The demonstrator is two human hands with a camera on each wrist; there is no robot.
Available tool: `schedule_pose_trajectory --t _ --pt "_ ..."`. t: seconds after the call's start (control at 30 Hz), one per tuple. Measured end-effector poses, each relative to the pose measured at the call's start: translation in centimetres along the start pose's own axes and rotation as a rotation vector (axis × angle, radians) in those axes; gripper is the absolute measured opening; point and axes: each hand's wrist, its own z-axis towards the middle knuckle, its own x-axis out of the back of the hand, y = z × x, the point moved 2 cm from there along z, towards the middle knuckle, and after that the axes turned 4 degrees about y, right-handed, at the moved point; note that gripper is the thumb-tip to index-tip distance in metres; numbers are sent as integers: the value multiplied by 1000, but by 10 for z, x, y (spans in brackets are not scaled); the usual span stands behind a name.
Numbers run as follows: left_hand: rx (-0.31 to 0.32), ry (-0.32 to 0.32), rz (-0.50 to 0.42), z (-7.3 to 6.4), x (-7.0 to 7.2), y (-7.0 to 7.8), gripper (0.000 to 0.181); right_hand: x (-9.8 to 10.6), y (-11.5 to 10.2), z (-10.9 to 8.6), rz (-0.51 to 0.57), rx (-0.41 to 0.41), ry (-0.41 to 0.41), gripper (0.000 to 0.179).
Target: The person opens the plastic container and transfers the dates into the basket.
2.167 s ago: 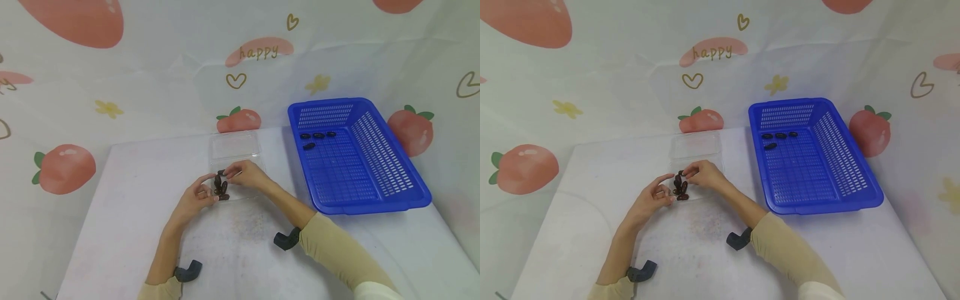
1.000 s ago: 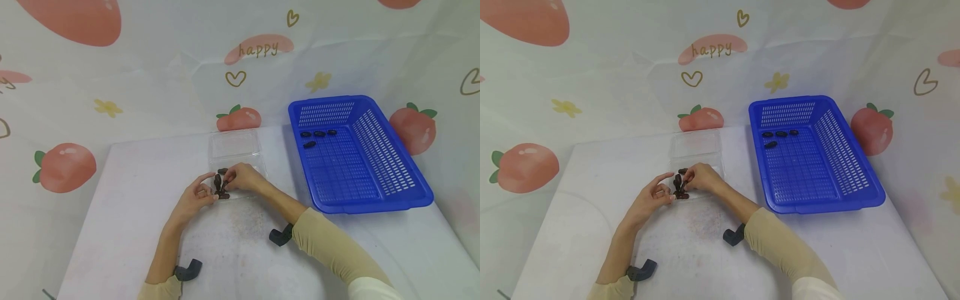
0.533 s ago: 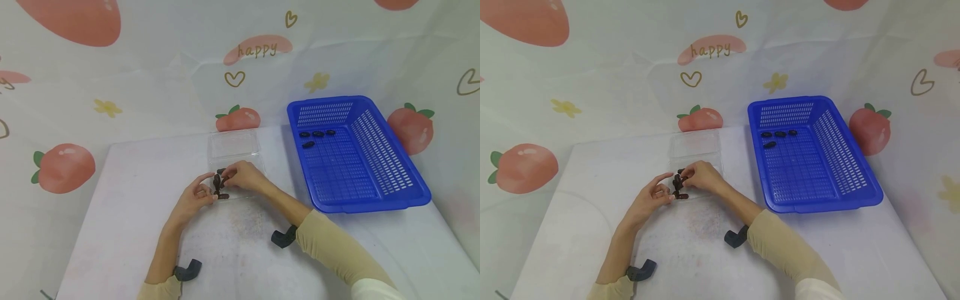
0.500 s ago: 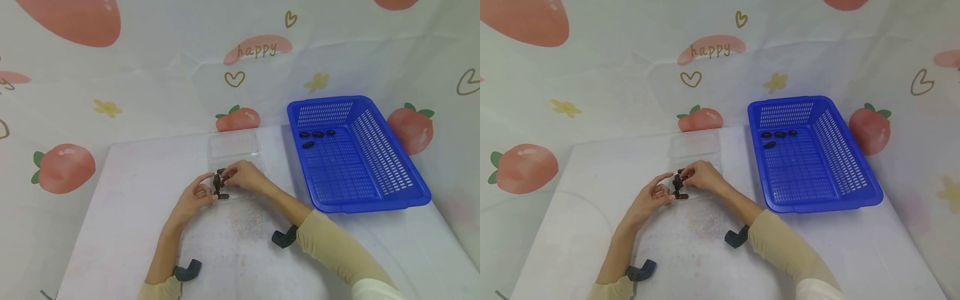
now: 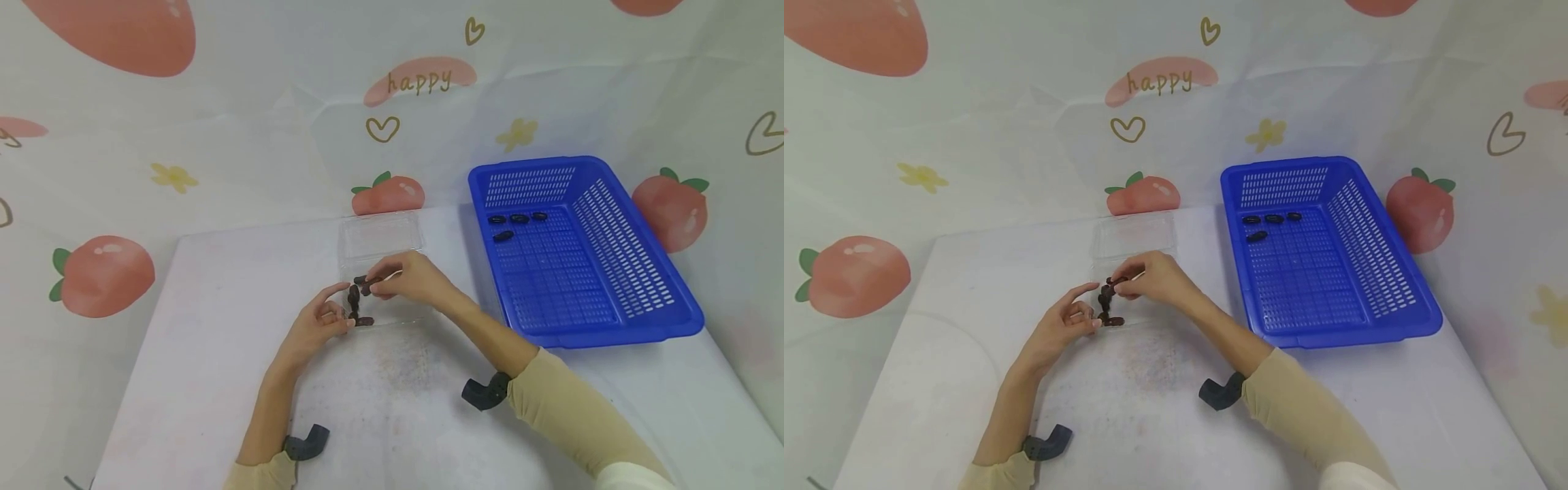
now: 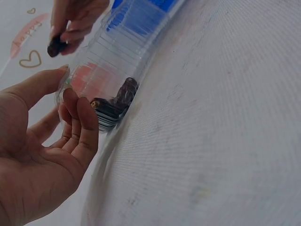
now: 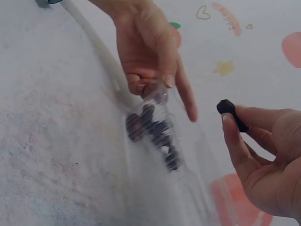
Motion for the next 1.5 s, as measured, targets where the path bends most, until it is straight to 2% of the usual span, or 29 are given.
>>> schedule_pose_trajectory --t 0.33,0.53,0.7,0.93,1.07,1.5 --pt "-11 -2 -14 -1 1 -2 69 29 -21 -17 -28 -3 71 25" --pt "-10 -2 -12 -3 3 -3 69 48 -25 -23 31 20 94 23" --pt "-25 -3 -1 -2 3 -3 69 71 -16 -33 23 18 125 23" --pt "-29 -11 13 -2 2 -2 70 104 1 -46 -37 -58 225 31" --pt "-30 -8 11 -2 2 -2 70 119 10 -49 -41 -68 269 32" --pt "-47 -10 19 1 1 -4 68 164 23 -66 -80 -60 310 35"
